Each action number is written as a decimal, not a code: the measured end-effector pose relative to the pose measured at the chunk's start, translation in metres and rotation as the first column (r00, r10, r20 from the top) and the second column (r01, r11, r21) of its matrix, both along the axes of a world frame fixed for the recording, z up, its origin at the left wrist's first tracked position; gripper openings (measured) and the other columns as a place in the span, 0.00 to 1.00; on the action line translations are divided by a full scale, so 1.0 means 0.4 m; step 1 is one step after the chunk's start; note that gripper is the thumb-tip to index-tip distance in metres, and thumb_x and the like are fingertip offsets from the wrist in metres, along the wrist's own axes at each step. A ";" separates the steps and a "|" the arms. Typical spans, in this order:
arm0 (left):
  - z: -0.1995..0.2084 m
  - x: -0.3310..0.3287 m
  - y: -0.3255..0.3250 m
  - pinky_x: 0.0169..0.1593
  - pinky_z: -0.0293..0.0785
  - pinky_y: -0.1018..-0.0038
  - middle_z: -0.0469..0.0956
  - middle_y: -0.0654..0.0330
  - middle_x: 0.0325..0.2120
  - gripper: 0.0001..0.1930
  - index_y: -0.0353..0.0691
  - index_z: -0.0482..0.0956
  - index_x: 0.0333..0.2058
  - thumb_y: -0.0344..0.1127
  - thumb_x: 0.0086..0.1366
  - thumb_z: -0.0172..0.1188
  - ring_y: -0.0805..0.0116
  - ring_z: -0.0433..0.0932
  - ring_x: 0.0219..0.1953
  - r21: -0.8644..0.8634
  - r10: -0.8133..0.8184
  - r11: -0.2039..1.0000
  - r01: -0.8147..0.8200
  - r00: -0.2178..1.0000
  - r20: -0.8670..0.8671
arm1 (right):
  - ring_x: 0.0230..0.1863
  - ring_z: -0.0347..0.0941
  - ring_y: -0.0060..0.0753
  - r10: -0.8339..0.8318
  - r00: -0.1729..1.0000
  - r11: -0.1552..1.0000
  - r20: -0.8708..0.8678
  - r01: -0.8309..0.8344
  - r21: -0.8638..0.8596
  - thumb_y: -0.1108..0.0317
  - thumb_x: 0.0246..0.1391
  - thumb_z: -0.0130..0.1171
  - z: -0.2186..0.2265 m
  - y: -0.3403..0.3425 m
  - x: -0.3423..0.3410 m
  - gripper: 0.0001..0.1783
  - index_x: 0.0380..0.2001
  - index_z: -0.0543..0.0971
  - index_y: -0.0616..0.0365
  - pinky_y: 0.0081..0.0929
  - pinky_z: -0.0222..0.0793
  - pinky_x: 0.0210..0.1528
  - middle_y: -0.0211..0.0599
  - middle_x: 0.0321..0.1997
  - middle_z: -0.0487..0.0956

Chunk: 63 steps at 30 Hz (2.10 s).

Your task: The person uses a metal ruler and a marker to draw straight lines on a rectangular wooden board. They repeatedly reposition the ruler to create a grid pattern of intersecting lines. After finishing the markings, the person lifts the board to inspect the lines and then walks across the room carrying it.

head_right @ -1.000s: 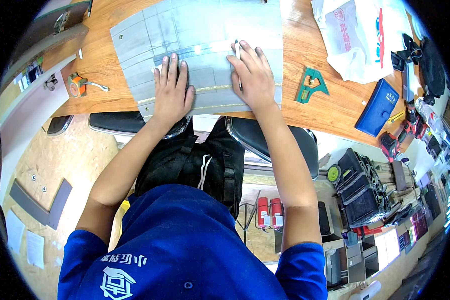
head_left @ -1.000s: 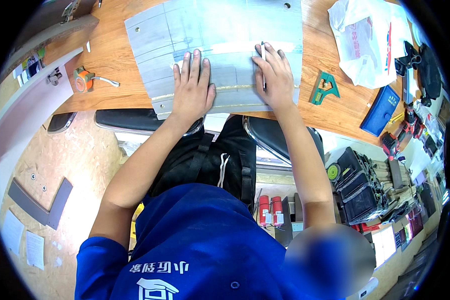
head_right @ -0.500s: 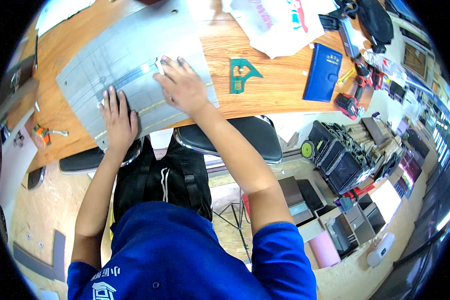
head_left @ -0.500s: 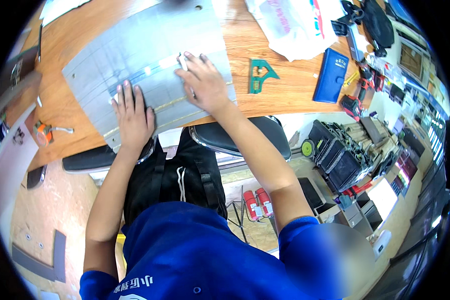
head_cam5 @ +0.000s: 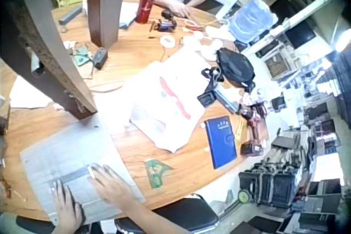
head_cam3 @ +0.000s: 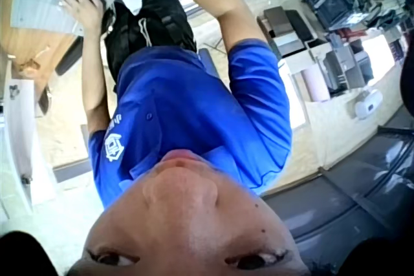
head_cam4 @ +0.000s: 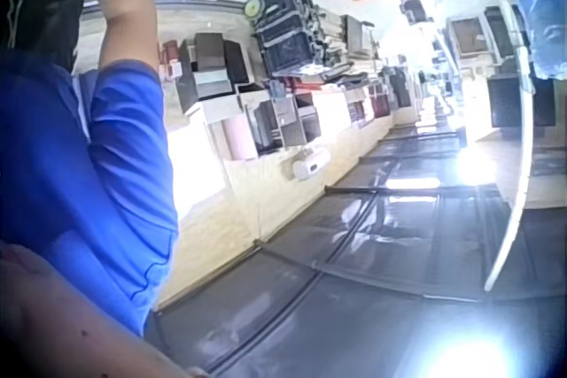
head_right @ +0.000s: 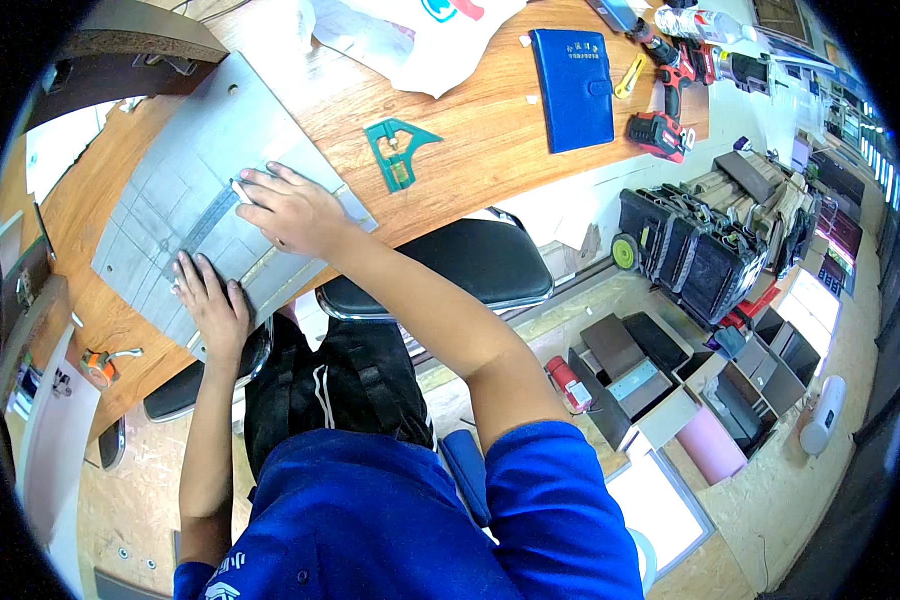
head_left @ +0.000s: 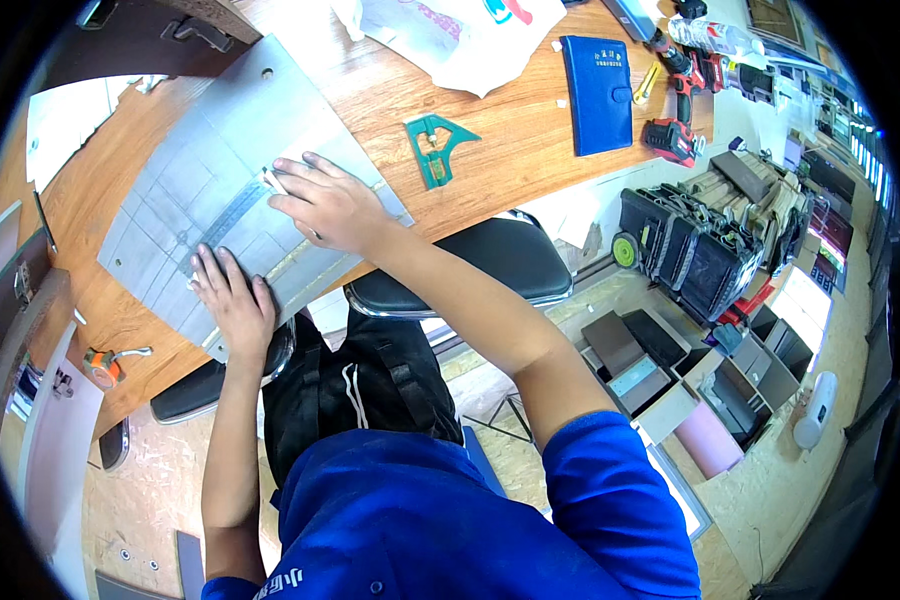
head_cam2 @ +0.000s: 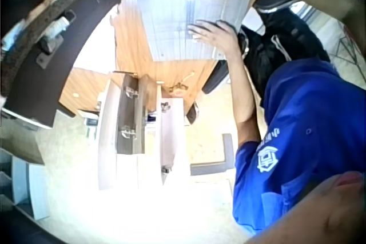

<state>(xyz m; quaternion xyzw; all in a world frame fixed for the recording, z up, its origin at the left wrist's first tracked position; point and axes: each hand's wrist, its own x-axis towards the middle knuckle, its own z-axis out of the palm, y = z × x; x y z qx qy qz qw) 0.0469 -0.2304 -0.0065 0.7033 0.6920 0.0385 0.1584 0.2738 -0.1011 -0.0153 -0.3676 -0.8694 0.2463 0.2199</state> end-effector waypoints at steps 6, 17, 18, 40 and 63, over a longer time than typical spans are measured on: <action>-0.003 -0.003 0.000 0.74 0.41 0.34 0.46 0.36 0.75 0.35 0.28 0.57 0.71 0.37 0.69 0.54 0.32 0.43 0.77 0.014 -0.009 1.000 0.009 1.000 -0.002 | 0.73 0.65 0.42 0.006 1.000 1.000 -0.004 -0.006 -0.013 0.68 0.53 0.63 0.007 0.001 0.004 0.18 0.49 0.80 0.51 0.48 0.58 0.75 0.40 0.61 0.78; 0.000 -0.004 0.001 0.73 0.42 0.34 0.47 0.35 0.75 0.36 0.28 0.57 0.71 0.38 0.69 0.54 0.32 0.45 0.77 0.010 -0.013 1.000 0.013 1.000 -0.014 | 0.72 0.67 0.42 -0.008 1.000 1.000 -0.011 0.008 -0.001 0.67 0.54 0.62 0.004 0.000 0.001 0.17 0.48 0.81 0.52 0.48 0.59 0.75 0.41 0.60 0.79; 0.001 -0.003 0.002 0.73 0.43 0.34 0.47 0.35 0.75 0.36 0.28 0.57 0.71 0.38 0.69 0.54 0.33 0.45 0.77 0.007 -0.011 1.000 0.011 1.000 -0.017 | 0.72 0.66 0.42 -0.007 1.000 1.000 -0.010 0.006 -0.003 0.67 0.54 0.61 0.004 0.001 0.001 0.17 0.48 0.81 0.52 0.48 0.59 0.75 0.41 0.60 0.79; 0.054 0.139 0.126 0.74 0.49 0.41 0.56 0.47 0.74 0.34 0.30 0.69 0.66 0.39 0.62 0.59 0.46 0.52 0.77 -0.082 -0.124 0.988 0.133 0.986 0.110 | 0.73 0.65 0.46 0.008 0.999 0.992 0.039 -0.003 -0.123 0.72 0.53 0.61 0.016 0.008 -0.011 0.21 0.52 0.80 0.52 0.54 0.59 0.74 0.40 0.65 0.76; 0.033 0.148 0.111 0.74 0.51 0.42 0.57 0.52 0.74 0.36 0.35 0.69 0.67 0.42 0.62 0.61 0.51 0.53 0.77 -0.045 -0.083 0.995 0.088 0.992 0.099 | 0.26 0.82 0.39 -0.051 0.998 0.744 0.044 0.067 -0.665 0.70 0.61 0.62 0.133 0.230 -0.101 0.11 0.37 0.84 0.70 0.33 0.76 0.33 0.52 0.31 0.85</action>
